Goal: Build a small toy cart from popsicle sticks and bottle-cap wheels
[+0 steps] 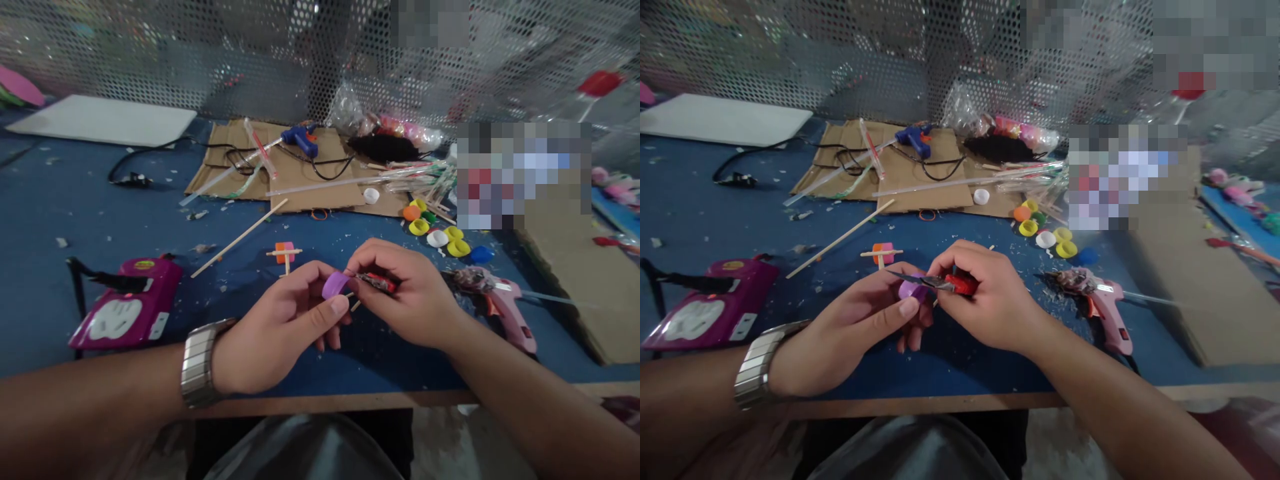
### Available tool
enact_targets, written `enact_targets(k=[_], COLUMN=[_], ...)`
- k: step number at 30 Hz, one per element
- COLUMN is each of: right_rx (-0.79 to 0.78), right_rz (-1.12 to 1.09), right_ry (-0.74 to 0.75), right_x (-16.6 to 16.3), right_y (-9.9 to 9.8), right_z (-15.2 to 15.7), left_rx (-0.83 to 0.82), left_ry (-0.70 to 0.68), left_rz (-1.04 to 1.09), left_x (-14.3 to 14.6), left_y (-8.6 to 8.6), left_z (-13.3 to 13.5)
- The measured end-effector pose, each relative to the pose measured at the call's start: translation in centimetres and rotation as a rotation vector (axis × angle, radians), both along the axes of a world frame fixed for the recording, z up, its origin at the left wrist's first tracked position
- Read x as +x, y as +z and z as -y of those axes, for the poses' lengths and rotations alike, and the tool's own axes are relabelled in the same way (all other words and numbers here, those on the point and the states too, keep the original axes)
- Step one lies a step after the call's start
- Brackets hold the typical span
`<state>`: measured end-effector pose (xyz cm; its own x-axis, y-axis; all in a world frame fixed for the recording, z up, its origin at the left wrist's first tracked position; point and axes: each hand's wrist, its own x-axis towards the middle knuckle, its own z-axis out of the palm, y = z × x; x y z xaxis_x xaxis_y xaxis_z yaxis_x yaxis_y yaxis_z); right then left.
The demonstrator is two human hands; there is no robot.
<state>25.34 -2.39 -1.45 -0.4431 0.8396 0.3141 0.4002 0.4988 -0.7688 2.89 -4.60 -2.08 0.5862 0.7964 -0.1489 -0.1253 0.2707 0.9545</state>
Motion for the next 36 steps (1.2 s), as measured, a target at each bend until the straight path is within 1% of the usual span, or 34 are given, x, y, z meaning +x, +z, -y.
enact_targets(k=[4, 6, 8, 11, 14, 18, 22, 28, 31, 36], right_rx=[0.037, 0.025, -0.032, -0.163, -0.296, -0.362, -0.366, -0.291, -0.278, -0.270], right_rz=[-0.002, -0.012, -0.043, -0.119, -0.198, -0.232, -0.194, -0.198, -0.214, -0.234], right_ry=[0.050, 0.044, -0.006, -0.086, -0.093, -0.141, -0.131, -0.078, -0.025, 0.005], right_x=[0.12, 0.11, 0.04, -0.07, -0.08, -0.01, -0.05, -0.26, -0.31, -0.45], right_y=[0.17, 0.31, 0.45, 0.59, 0.53, 0.37, 0.38, 0.51, 0.60, 0.72], right_z=[-0.04, 0.07, 0.20, 0.26, 0.09, -0.17, -0.20, -0.10, 0.03, 0.26], left_rx=[0.029, 0.048, 0.071, 0.125, 0.165, 0.142, 0.048, 0.013, 0.046, 0.176], left_ry=[0.014, 0.027, 0.045, 0.081, 0.110, 0.116, 0.115, 0.114, 0.108, 0.078], left_rz=[0.002, -0.002, -0.007, -0.012, -0.061, -0.130, -0.122, -0.109, -0.137, -0.207], left_x=[-0.01, 0.06, 0.12, 0.16, 0.14, 0.14, 0.33, 0.50, 0.35, 0.11], left_y=[0.22, 0.27, 0.25, 0.10, -0.08, -0.25, -0.41, -0.45, -0.54, -0.59], left_z=[-0.06, -0.05, 0.00, 0.07, 0.11, 0.07, 0.05, 0.21, 0.22, 0.06])
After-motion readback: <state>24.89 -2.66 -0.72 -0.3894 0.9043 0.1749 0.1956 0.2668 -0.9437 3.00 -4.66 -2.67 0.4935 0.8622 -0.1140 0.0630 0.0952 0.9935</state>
